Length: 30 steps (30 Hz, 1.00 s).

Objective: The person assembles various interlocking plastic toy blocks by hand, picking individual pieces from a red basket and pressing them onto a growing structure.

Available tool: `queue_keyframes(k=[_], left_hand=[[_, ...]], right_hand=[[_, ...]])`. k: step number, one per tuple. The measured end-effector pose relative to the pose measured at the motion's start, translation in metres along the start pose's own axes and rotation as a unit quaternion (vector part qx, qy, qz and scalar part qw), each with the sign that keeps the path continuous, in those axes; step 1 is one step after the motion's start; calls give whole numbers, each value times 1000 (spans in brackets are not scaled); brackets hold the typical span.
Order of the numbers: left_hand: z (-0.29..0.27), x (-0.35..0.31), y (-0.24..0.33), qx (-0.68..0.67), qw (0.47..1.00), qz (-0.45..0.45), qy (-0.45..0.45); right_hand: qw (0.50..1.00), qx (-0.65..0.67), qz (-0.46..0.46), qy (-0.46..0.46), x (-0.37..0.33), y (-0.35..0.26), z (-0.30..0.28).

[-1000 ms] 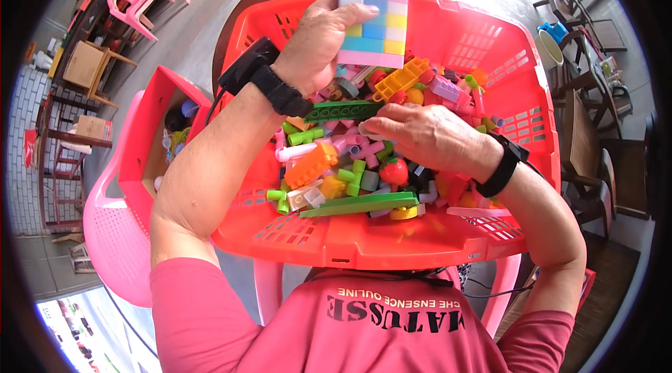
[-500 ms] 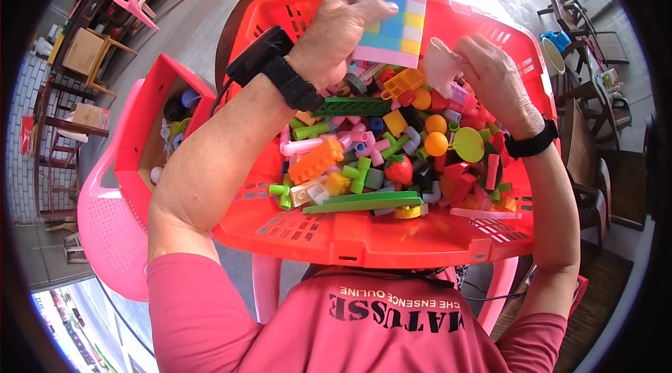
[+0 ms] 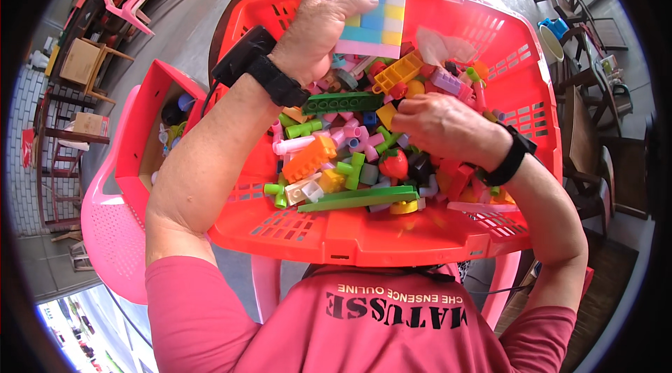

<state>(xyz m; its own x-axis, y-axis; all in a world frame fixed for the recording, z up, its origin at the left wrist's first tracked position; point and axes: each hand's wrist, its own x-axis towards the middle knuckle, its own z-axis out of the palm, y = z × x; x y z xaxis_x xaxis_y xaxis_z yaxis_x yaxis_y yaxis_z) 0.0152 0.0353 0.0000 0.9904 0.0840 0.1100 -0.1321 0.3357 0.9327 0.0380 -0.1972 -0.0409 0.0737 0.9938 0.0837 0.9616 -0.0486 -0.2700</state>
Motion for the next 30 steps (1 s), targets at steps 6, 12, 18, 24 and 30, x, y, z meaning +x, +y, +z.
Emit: queue_keyframes(k=[6,12,18,24,30], left_hand=[[-3,0,0,5,1000,6,-7],[-1,4,-3,-8,1000,0,0],[-1,4,-1,-14,1000,-19,-11],[-1,3,0,-4,1000,-18,-16],[1,1,1,6,1000,-26,2]], right_hand=[[996,-50,34,-61,-5,0,25],[988,-97,99,-75,0,-1,15],[999,26,-9,-29,5,-27,15],[996,-1,54,-70,4,-21,13],[990,-80,59,97,12,-7,5]])
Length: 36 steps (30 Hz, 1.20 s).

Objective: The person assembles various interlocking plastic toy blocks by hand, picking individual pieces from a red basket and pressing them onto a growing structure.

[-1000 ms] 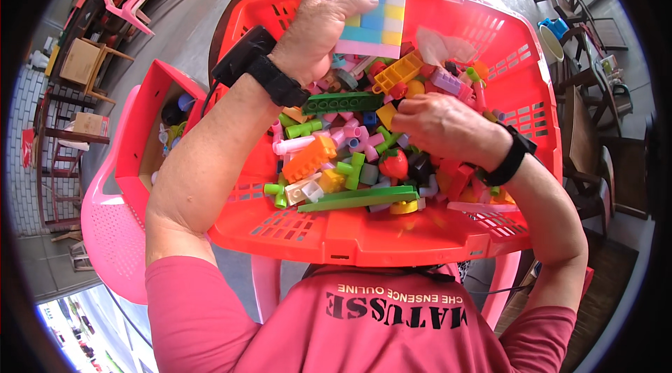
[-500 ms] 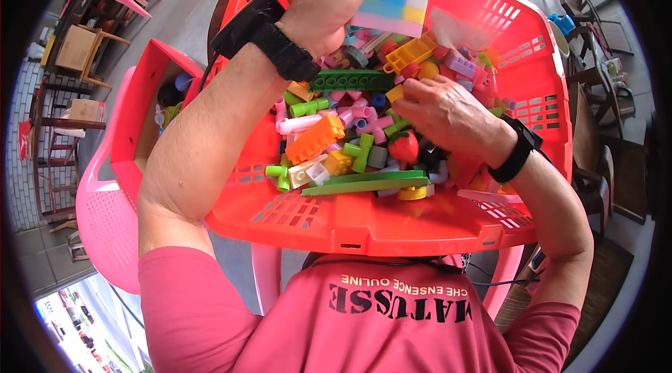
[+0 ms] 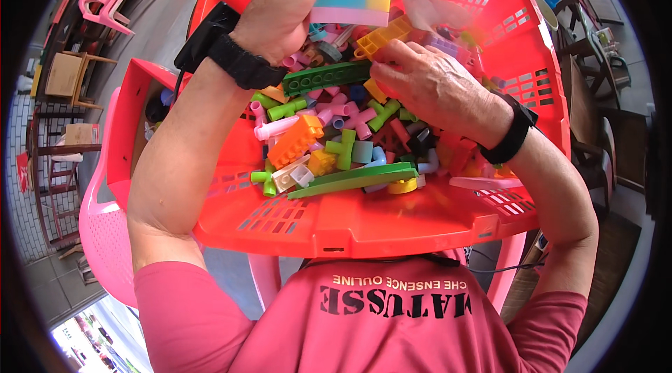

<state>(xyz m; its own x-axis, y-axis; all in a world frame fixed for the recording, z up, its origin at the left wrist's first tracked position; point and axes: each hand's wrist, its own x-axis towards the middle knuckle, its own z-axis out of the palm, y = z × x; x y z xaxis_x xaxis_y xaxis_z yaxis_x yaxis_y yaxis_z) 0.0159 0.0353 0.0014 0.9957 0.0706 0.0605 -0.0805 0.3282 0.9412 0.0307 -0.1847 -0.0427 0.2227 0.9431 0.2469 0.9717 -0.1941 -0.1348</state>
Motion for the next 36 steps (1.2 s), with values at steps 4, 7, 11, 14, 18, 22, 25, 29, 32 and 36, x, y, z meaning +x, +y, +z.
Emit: queue_keyframes(k=[4,7,11,14,18,22,25,29,32,36], left_hand=[[0,1,0,3,1000,6,-7],[-1,0,0,10,1000,-4,-6],[-1,-1,0,19,1000,1,-10],[0,-1,-1,26,1000,2,-1],[-1,0,-2,16,1000,7,-2],[-3,2,-4,13,1000,5,-3],[-4,3,-5,14,1000,6,-11],[-3,5,-6,9,1000,4,-19],[-2,6,-6,10,1000,14,-26],[-3,6,-6,13,999,17,-30]], right_hand=[[991,112,-55,-57,1,-13,-10],[953,215,-77,-197,-9,-32,-16],[933,169,-68,-310,-14,-40,-6],[973,104,-41,-201,-11,-32,-1],[998,17,-43,41,-3,-23,-5],[987,103,-117,-49,-10,-30,-7],[956,182,-155,-170,-20,-50,5],[957,161,-175,-168,-27,-58,18],[971,105,-116,-180,-24,-58,19],[983,52,-62,-165,-14,-42,16]])
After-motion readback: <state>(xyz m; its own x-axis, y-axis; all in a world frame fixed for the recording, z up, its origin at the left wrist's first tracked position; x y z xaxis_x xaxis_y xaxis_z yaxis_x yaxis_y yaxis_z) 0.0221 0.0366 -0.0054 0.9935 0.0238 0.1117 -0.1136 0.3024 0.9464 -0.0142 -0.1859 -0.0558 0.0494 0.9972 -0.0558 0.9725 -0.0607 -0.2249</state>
